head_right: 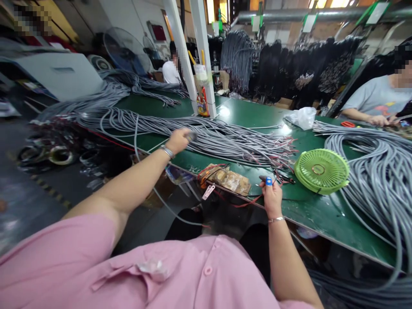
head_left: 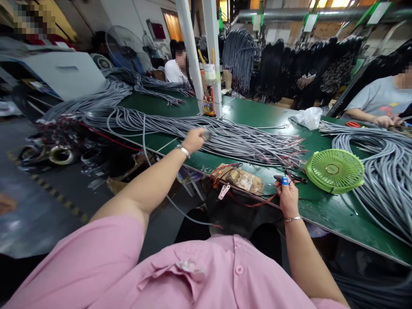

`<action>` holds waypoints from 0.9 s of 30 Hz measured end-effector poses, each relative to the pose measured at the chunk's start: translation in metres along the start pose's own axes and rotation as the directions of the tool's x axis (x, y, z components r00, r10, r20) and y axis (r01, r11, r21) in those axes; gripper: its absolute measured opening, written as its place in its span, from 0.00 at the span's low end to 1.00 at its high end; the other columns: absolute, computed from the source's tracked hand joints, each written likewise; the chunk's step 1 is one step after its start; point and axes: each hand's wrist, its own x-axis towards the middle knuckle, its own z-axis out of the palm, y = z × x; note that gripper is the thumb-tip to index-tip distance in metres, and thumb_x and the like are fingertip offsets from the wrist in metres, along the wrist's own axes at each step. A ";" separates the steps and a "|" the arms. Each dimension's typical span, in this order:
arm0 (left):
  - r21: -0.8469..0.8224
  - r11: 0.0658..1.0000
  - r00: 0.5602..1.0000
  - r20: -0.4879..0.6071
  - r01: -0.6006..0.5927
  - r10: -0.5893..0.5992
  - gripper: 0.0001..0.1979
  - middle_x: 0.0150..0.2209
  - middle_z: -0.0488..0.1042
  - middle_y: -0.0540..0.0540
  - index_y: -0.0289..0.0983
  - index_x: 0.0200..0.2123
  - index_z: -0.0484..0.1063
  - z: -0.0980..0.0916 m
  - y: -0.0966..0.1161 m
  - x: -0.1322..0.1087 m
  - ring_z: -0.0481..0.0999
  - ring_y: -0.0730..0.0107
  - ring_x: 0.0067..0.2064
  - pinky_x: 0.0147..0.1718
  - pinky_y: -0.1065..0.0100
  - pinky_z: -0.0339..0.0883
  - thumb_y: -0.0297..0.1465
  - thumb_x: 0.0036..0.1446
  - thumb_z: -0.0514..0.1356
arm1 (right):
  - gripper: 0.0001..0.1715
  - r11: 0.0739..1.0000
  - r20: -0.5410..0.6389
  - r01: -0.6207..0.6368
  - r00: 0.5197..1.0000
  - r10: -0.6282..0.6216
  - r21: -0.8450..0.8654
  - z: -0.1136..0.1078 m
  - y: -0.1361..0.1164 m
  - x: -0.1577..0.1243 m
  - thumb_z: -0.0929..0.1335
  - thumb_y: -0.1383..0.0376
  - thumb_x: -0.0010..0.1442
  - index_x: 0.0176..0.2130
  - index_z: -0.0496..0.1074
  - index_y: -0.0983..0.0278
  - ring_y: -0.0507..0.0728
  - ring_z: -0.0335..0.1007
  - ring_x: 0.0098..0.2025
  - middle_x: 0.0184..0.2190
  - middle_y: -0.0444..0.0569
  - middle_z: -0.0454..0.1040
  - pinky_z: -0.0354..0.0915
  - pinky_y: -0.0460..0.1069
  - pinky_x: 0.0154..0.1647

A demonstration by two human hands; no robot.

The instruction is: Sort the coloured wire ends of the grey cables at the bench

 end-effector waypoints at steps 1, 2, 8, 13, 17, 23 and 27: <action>-0.128 0.991 0.980 -0.186 0.050 -0.074 0.14 0.21 0.68 0.52 0.34 0.34 0.72 -0.014 0.005 0.005 0.66 0.75 0.25 0.26 0.72 0.56 0.38 0.60 0.53 | 0.24 1.000 0.000 0.001 1.000 -0.001 0.002 0.000 0.000 0.000 0.65 0.49 0.63 0.43 0.75 0.67 0.45 0.49 0.20 0.28 0.46 0.71 0.45 0.44 0.19; -0.224 0.972 0.949 -0.289 0.064 -0.129 0.15 0.20 0.66 0.54 0.33 0.35 0.71 -0.027 0.012 0.008 0.63 0.77 0.22 0.25 0.73 0.55 0.38 0.62 0.52 | 0.24 1.000 -0.004 0.003 1.000 -0.003 0.004 0.000 0.000 0.001 0.65 0.49 0.63 0.42 0.75 0.67 0.45 0.50 0.20 0.28 0.46 0.71 0.45 0.44 0.19; -0.269 0.963 0.988 0.151 0.007 0.035 0.09 0.21 0.68 0.53 0.34 0.36 0.70 -0.066 0.098 -0.026 0.64 0.78 0.20 0.23 0.73 0.57 0.35 0.60 0.59 | 0.24 1.000 -0.022 0.005 1.000 -0.005 0.019 0.002 -0.002 0.003 0.66 0.49 0.61 0.41 0.76 0.67 0.44 0.49 0.18 0.27 0.46 0.72 0.45 0.43 0.18; -0.149 0.942 0.781 0.528 -0.302 0.334 0.06 0.29 0.76 0.48 0.35 0.37 0.75 -0.050 0.160 -0.082 0.70 0.71 0.29 0.31 0.71 0.60 0.27 0.55 0.59 | 0.24 0.999 -0.037 0.033 0.999 -0.033 0.011 0.005 -0.007 0.001 0.67 0.49 0.60 0.41 0.76 0.67 0.44 0.51 0.18 0.26 0.45 0.72 0.47 0.43 0.18; -0.297 0.861 0.518 0.701 -0.414 0.491 0.01 0.26 0.75 0.48 0.40 0.30 0.76 -0.040 0.170 -0.136 0.68 0.70 0.26 0.27 0.69 0.56 0.29 0.52 0.64 | 0.22 0.998 -0.042 0.043 0.998 -0.042 0.035 0.007 -0.011 -0.001 0.68 0.51 0.60 0.40 0.76 0.67 0.44 0.51 0.18 0.25 0.44 0.71 0.45 0.43 0.18; -0.573 0.767 0.524 0.765 0.289 0.374 0.17 0.24 0.71 0.47 0.36 0.33 0.76 -0.019 0.129 -0.219 0.66 0.74 0.24 0.25 0.73 0.59 0.45 0.58 0.61 | 0.20 0.997 -0.039 0.057 0.998 -0.054 0.057 0.010 -0.010 -0.003 0.70 0.52 0.58 0.39 0.76 0.66 0.44 0.51 0.17 0.24 0.43 0.71 0.45 0.43 0.17; -0.438 0.555 0.542 0.840 0.708 -0.030 0.27 0.17 0.58 0.54 0.32 0.33 0.74 -0.014 0.090 -0.281 0.52 0.80 0.17 0.16 0.73 0.46 0.53 0.57 0.57 | 0.19 0.998 -0.036 0.066 0.997 -0.066 -0.015 0.012 -0.011 -0.002 0.70 0.52 0.58 0.38 0.76 0.65 0.44 0.50 0.18 0.24 0.44 0.70 0.45 0.44 0.18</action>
